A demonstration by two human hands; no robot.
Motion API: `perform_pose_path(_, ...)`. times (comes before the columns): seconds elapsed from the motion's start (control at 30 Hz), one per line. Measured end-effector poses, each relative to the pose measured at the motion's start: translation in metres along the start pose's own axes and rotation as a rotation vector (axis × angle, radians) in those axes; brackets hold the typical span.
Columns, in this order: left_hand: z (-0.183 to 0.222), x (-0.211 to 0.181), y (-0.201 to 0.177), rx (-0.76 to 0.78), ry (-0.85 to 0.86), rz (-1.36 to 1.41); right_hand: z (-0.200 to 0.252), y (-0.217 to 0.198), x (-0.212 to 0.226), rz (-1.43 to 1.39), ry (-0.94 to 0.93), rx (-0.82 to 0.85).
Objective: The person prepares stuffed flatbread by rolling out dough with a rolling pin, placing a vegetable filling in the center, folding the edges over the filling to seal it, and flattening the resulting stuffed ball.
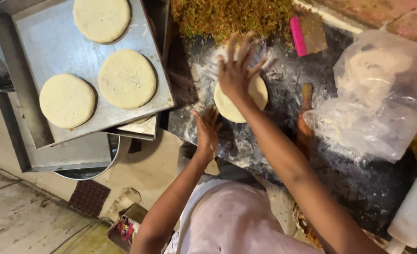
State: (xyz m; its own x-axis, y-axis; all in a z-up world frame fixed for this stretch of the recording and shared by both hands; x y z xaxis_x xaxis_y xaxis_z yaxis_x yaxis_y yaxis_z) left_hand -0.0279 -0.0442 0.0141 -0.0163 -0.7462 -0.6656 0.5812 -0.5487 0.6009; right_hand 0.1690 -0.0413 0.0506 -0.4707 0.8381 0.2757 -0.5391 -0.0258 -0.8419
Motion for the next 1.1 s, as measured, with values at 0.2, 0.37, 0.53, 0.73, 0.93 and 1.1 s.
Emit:
perform_pose_path(0.2, -0.003, 0.000, -0.002, 0.010, -0.042, 0.022, 0.053, 0.019, -0.048, 0.205, 0.029, 0.032)
perform_pose_path(0.37, -0.004, 0.009, -0.008, 0.009, -0.028, 0.067, 0.059, 0.031, -0.035, 0.090, -0.045, -0.163)
perform_pose_path(0.53, 0.006, 0.010, -0.014, 0.029, -0.030, 0.105, 0.035, 0.029, -0.025, 0.187, -0.142, -0.357)
perform_pose_path(0.73, 0.046, 0.002, -0.031, 0.058, -0.011, -0.118, 0.035, -0.016, -0.094, -0.135, -0.024, -0.065)
perform_pose_path(0.93, 0.102, 0.012, -0.081, -0.122, 0.222, -0.378, 0.016, -0.014, -0.114, -0.699, -0.037, 0.309)
perform_pose_path(1.1, 0.112, 0.018, -0.104, -0.276, 0.200, -0.305, 0.032, -0.001, -0.100, -0.949, -0.149, 0.403)
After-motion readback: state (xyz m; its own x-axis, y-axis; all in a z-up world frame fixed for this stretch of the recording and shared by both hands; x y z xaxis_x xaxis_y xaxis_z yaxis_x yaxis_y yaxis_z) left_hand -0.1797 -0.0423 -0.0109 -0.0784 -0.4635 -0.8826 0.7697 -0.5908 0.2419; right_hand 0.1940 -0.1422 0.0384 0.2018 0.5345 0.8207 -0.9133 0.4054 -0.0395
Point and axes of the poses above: each hand's wrist, its own z-axis away from the middle knuckle, its own y-axis out of the palm, x = y × z, the point moved 1 cm from there along -z, towards the middle knuckle, and after that the axes turned 13 degrees about x, right-handed, at the moved point
